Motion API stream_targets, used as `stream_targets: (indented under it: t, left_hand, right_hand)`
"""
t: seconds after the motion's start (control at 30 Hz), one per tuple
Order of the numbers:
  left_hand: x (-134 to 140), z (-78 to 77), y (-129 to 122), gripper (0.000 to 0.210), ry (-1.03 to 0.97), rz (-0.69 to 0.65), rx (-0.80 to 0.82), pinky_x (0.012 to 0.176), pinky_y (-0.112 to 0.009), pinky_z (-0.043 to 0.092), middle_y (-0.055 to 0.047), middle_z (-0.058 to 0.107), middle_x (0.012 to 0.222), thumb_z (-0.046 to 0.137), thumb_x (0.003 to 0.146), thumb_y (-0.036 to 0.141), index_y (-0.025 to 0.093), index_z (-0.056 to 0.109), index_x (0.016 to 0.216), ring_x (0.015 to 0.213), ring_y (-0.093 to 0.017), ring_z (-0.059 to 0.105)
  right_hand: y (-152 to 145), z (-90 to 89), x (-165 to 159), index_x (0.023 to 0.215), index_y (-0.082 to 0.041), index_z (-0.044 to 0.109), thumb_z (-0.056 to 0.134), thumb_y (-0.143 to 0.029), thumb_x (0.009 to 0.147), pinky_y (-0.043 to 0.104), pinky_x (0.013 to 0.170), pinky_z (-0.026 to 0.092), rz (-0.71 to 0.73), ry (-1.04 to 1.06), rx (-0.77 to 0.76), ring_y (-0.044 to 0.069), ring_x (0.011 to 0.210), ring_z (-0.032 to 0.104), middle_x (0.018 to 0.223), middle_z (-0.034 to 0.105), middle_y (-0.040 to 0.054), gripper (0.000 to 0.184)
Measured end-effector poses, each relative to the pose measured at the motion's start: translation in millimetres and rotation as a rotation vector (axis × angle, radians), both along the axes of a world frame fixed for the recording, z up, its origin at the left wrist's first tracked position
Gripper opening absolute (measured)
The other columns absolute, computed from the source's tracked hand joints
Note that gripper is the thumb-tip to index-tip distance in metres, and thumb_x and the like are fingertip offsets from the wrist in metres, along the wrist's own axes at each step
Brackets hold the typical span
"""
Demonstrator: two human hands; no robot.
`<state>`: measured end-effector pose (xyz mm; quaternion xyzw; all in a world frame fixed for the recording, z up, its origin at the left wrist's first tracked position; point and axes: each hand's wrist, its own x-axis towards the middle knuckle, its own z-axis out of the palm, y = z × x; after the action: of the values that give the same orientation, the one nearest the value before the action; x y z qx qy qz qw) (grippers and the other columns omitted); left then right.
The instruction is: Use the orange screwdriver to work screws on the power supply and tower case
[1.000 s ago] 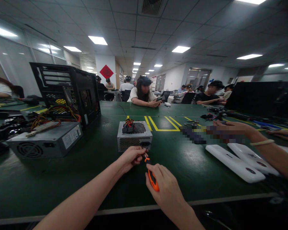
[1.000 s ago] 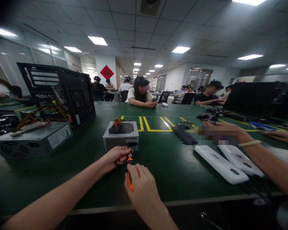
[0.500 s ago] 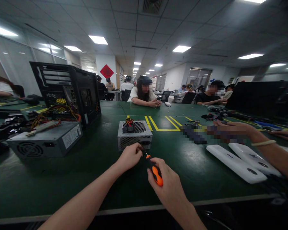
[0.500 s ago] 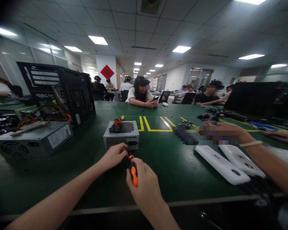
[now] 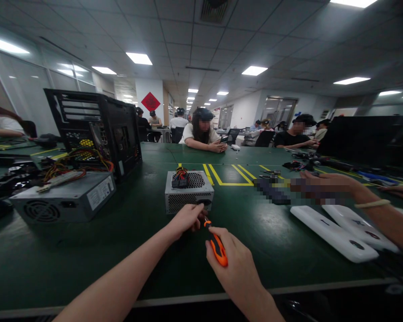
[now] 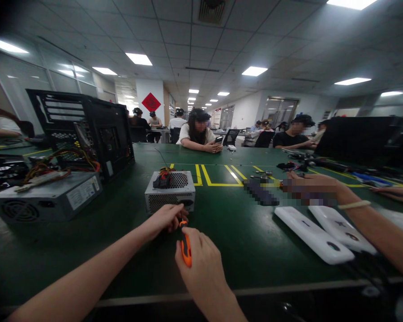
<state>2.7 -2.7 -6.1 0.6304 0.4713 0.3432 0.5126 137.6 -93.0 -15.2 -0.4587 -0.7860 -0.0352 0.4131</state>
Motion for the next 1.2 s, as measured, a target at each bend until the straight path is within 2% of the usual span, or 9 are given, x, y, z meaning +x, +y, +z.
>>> stream_targets:
  t: [0.07,0.13,0.23,0.33,0.43,0.57,0.83,1.0,1.2]
  left_hand:
    - [-8,6.9,-11,0.024,0.303,0.069,0.427,0.053,-0.024,0.036,-0.005,0.056,0.069,0.042,0.075,0.035,0.015,0.055,0.070,0.057,-0.012,0.047]
    - [-14,15.6,-21,0.012,0.478,0.124,0.748,0.066,-0.027,0.038,-0.005,0.055,0.077,0.045,0.073,0.025,0.018,0.055,0.076,0.073,-0.015,0.049]
    - [-17,24.1,-25,0.020,0.688,0.231,1.028,0.082,-0.036,0.033,-0.008,0.051,0.098,0.045,0.072,0.017,0.019,0.055,0.090,0.096,-0.021,0.043]
    - [-14,20.9,-16,0.034,0.808,0.226,1.169,0.094,-0.043,0.021,-0.009,0.037,0.121,0.051,0.068,0.014,0.021,0.052,0.102,0.114,-0.025,0.029]
    - [-8,10.8,-4,0.038,0.822,0.264,1.189,0.097,-0.045,0.014,-0.009,0.032,0.125,0.055,0.066,0.014,0.022,0.051,0.103,0.117,-0.025,0.026]
    - [-5,1.7,3,0.025,0.823,0.315,1.171,0.095,-0.044,0.016,-0.008,0.041,0.117,0.051,0.070,0.014,0.023,0.055,0.093,0.110,-0.022,0.035]
    - [-4,0.4,4,0.012,0.795,0.358,1.134,0.086,-0.040,0.024,-0.008,0.047,0.112,0.054,0.070,0.019,0.019,0.057,0.082,0.104,-0.023,0.038]
    - [-4,0.5,5,0.011,0.782,0.362,1.132,0.085,-0.039,0.025,-0.008,0.047,0.111,0.054,0.070,0.020,0.019,0.057,0.081,0.103,-0.022,0.039]
    - [-3,1.2,4,0.013,0.777,0.356,1.126,0.084,-0.040,0.025,-0.009,0.047,0.111,0.055,0.069,0.018,0.019,0.058,0.081,0.103,-0.024,0.039]
  right_hand:
    - [1,-0.3,1,0.093,-0.017,0.048,0.043,-0.017,0.076,0.028,0.065,0.045,0.014,-0.005,0.024,0.015,0.071,0.056,0.078,0.057,0.0040,0.018]
    - [1,0.4,2,0.093,-0.017,0.049,0.042,-0.017,0.075,0.029,0.065,0.045,0.015,-0.006,0.012,0.015,0.071,0.055,0.078,0.056,0.0041,0.019]
    - [0,2.1,1,0.095,-0.017,0.049,0.043,-0.018,0.076,0.029,0.067,0.045,0.007,0.000,-0.034,0.016,0.074,0.056,0.081,0.057,0.0044,0.020]
    - [-1,3.4,-1,0.099,-0.017,0.046,0.044,-0.023,0.077,0.027,0.065,0.045,-0.013,0.031,-0.072,0.015,0.074,0.056,0.083,0.058,0.0041,0.023]
    - [-2,3.7,-2,0.097,-0.017,0.045,0.044,-0.026,0.078,0.025,0.060,0.045,-0.024,0.057,-0.105,0.014,0.068,0.056,0.077,0.057,0.0026,0.021]
    - [-2,2.5,-4,0.094,-0.017,0.047,0.042,-0.021,0.078,0.026,0.061,0.044,-0.005,0.010,-0.098,0.014,0.068,0.055,0.075,0.055,0.0021,0.018]
    - [-1,6.4,-7,0.092,-0.018,0.051,0.041,-0.009,0.072,0.028,0.066,0.040,0.062,-0.165,-0.116,0.015,0.073,0.049,0.081,0.052,0.0041,0.024]
    - [2,24.7,-4,0.075,-0.017,0.054,0.046,-0.010,0.066,0.030,0.061,0.038,0.076,-0.476,-0.064,0.017,0.070,0.047,0.076,0.052,0.0053,0.014]
    - [7,31.2,-8,0.062,-0.015,0.055,0.058,-0.015,0.057,0.032,0.056,0.035,0.186,-0.793,0.157,0.018,0.063,0.046,0.064,0.054,0.0081,0.006]
